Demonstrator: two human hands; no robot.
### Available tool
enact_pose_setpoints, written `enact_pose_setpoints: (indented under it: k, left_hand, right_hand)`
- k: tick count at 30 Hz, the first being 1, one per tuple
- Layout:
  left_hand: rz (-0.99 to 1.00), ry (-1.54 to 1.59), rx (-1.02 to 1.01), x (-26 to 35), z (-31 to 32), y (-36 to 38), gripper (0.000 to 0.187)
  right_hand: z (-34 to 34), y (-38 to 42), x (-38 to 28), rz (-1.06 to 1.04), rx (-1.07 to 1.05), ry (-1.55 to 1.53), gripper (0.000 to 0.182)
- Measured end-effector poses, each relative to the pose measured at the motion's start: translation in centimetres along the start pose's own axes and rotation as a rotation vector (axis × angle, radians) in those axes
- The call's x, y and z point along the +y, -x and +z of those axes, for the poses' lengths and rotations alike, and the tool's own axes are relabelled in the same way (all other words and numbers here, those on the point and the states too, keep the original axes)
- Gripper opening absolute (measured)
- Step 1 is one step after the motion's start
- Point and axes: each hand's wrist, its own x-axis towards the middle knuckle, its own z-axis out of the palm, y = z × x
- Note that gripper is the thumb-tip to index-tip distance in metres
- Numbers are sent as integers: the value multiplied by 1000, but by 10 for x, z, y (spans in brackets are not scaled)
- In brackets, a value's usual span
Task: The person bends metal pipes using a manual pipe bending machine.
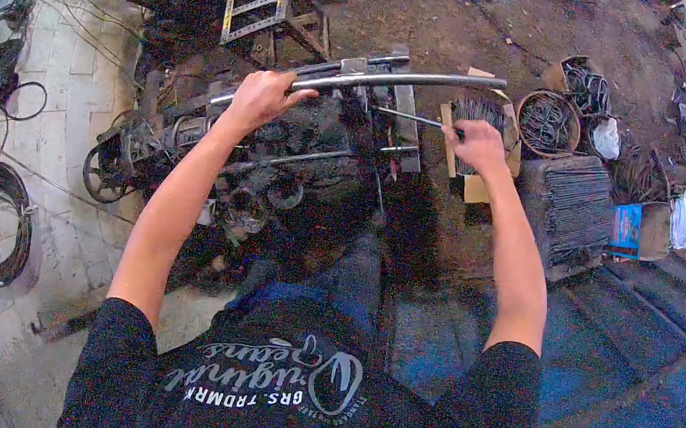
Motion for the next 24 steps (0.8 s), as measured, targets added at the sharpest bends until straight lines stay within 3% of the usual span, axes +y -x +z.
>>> enact_pose_setpoints:
  k: [4, 9, 18, 24]
  left_hand:
    - [-16, 36, -10, -5, 3, 6, 58]
    - [-31, 44, 1, -4, 4, 9, 57]
    - [-54, 0, -40, -13, 11, 11, 51]
    - [-17, 33, -35, -15, 14, 9, 49]
  right_hand:
    - [6, -14, 10, -35, 70, -14, 43]
    - [-1, -21, 11, -60, -7, -52, 44]
    - [9, -10, 12, -142, 181, -126, 39]
    - [15, -11, 18, -41, 42, -122, 48]
